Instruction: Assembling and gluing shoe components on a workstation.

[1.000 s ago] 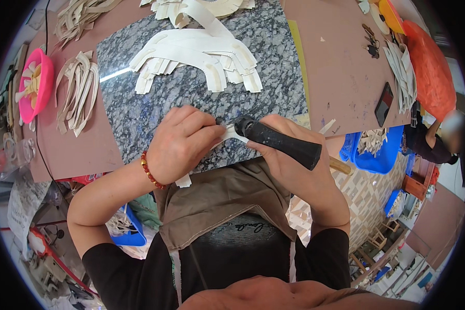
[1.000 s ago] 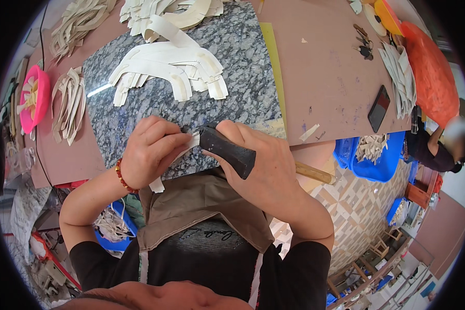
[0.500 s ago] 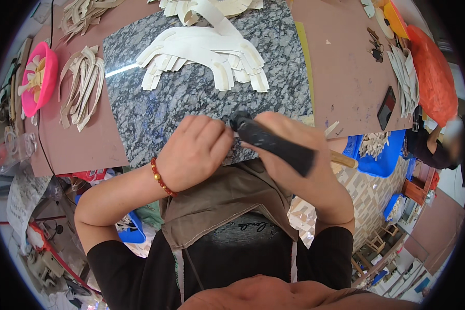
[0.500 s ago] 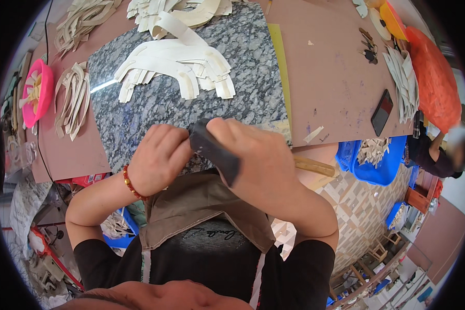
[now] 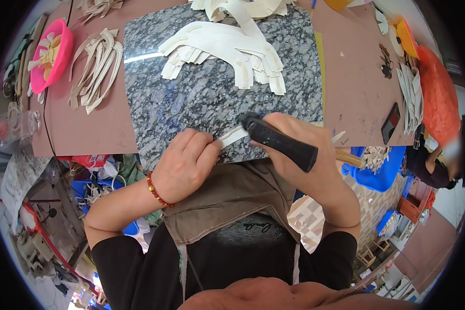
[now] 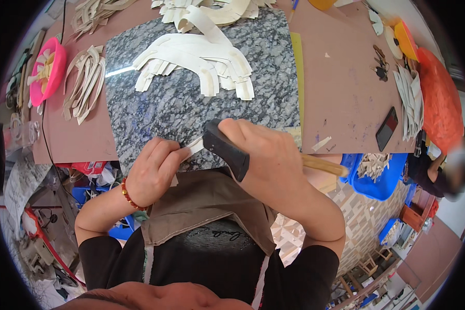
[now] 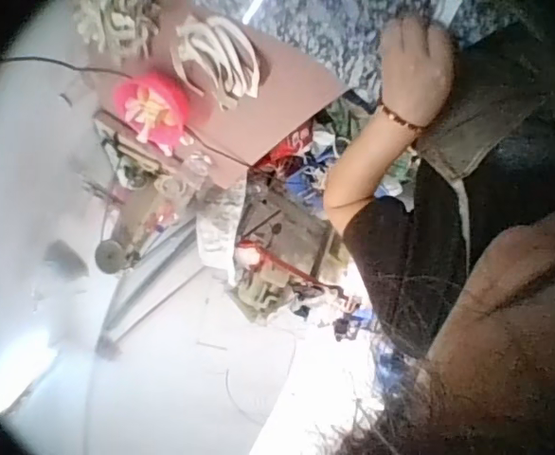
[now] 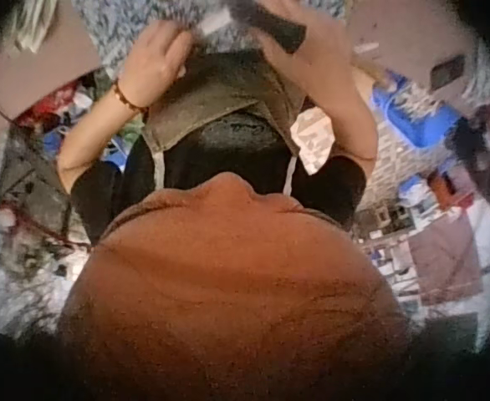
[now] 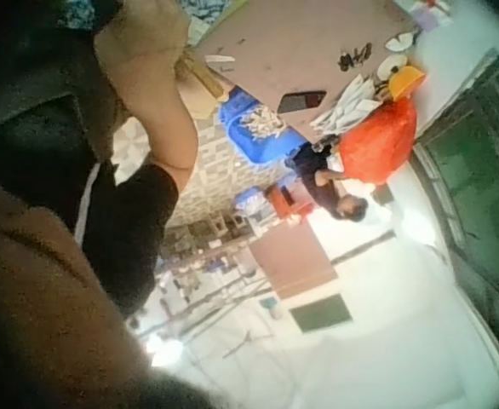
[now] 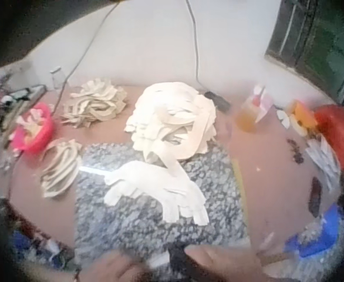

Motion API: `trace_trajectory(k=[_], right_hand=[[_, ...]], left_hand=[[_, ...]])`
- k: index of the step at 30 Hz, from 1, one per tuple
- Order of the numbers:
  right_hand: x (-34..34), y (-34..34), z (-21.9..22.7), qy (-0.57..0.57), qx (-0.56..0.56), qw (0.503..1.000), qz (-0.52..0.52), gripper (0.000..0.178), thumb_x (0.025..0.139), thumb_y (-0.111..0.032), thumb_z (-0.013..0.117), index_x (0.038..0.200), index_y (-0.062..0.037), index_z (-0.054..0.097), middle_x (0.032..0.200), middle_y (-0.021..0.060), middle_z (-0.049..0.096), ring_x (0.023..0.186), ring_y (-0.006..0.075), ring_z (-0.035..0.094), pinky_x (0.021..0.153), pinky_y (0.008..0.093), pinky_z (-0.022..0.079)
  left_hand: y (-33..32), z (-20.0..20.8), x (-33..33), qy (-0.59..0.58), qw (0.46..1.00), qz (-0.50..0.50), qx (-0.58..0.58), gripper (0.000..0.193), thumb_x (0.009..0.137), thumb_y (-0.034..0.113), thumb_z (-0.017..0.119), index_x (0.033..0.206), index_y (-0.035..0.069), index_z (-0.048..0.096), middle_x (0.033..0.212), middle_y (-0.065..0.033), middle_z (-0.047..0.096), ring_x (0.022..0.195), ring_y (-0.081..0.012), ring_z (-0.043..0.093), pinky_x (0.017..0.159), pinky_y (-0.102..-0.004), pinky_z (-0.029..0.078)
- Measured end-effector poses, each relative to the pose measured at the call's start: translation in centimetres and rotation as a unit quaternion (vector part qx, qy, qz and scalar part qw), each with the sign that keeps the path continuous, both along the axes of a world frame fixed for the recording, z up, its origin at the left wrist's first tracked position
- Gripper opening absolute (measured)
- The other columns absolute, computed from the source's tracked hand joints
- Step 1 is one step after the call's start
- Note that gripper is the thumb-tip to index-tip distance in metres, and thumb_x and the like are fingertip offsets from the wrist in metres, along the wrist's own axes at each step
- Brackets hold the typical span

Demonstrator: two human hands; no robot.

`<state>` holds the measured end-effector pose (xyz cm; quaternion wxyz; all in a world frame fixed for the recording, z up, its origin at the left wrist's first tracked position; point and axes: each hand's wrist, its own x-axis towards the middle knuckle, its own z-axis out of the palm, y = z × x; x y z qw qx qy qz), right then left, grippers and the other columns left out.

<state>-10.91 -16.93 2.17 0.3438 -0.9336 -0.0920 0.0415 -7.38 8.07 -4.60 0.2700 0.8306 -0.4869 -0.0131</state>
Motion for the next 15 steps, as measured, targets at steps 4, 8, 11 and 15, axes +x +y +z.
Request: trace_trajectory(k=[4,8,11,15], right_hand=[[-0.4,1.8,0.2,-0.001,-0.014,0.999,0.029,0.016,0.087,0.0,0.076,0.099,-0.0028,0.066,0.085,0.0129,0.066,0.074,0.0329,0.068,0.063,0.0368,0.052],[-0.1,0.8,-0.6,0.025,-0.005,0.998,0.052,0.021,0.086,0.0,0.074,0.105,-0.0029,0.066,0.089,0.0129,0.067,0.076,0.0324,0.068,0.065,0.0378,0.053],[-0.1,0.5,-0.5,0.008,0.022,0.999,0.034,0.027,0.084,-0.002,0.075,0.109,-0.0039,0.066,0.09,0.0132,0.066,0.077,0.0328,0.068,0.066,0.039,0.054],[-1.1,3.3,-0.7,0.027,-0.043,0.995,0.086,0.022,0.085,-0.008,0.082,0.099,-0.0007,0.068,0.087,0.0137,0.068,0.074,0.0324,0.069,0.065,0.0352,0.054]], left_hand=[[-0.1,0.2,-0.9,-0.02,1.0,0.021,0.003,0.032,0.081,0.005,0.067,0.111,-0.005,0.066,0.106,-0.014,0.061,0.093,-0.0283,0.061,0.082,-0.0381,0.052],[1.1,0.5,-2.2,-0.004,0.999,0.042,0.014,0.035,0.078,0.003,0.068,0.112,-0.006,0.067,0.105,-0.0151,0.061,0.092,-0.0305,0.061,0.082,-0.039,0.053],[1.3,0.3,-2.8,-0.006,0.998,0.064,0.018,0.035,0.078,0.003,0.068,0.113,-0.005,0.067,0.106,-0.015,0.062,0.092,-0.0307,0.062,0.083,-0.0388,0.053],[1.1,0.2,-3.2,-0.004,0.995,0.095,0.018,0.031,0.08,0.005,0.068,0.11,-0.001,0.066,0.104,-0.0123,0.062,0.091,-0.0279,0.061,0.081,-0.0374,0.052]])
